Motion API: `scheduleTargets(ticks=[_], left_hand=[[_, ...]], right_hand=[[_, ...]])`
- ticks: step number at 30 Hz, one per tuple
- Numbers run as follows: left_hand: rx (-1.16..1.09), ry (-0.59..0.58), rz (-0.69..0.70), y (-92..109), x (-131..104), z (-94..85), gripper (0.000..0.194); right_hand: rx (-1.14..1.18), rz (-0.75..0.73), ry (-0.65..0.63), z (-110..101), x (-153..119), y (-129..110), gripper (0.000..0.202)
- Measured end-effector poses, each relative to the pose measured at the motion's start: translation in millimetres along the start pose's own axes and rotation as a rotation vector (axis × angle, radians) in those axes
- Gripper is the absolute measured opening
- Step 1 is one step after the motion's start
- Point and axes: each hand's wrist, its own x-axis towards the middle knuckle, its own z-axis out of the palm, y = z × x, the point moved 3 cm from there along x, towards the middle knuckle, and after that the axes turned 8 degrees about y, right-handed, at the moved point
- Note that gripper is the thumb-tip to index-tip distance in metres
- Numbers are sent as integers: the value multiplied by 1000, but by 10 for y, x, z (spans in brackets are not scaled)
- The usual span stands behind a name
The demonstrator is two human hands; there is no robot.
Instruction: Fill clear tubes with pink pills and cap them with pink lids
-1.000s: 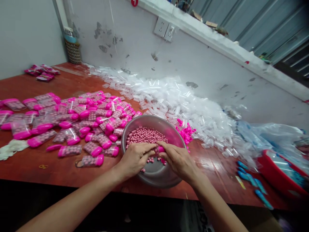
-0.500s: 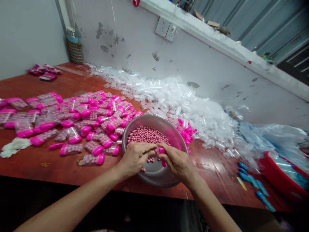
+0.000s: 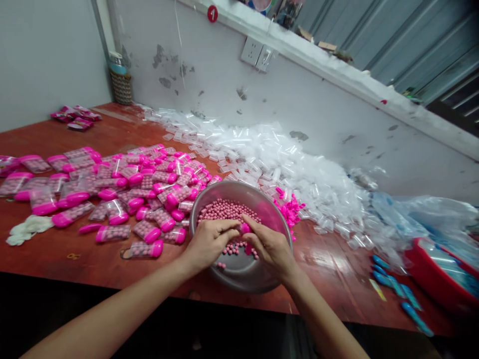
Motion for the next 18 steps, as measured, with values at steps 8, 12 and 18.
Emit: scheduleTargets(ticks=[8,12,18], left_hand=[[-319,40,-248,-102,67,-14,31],[-238,-66,-112,-51,12,11,27],[-182,-158,12,42,-55,61,27]], right_hand=[[888,571,185,-1,-422,180,32],[1045,667,256,-4,-353,181,21],[1279,812,-99,89,-174,-9,27]])
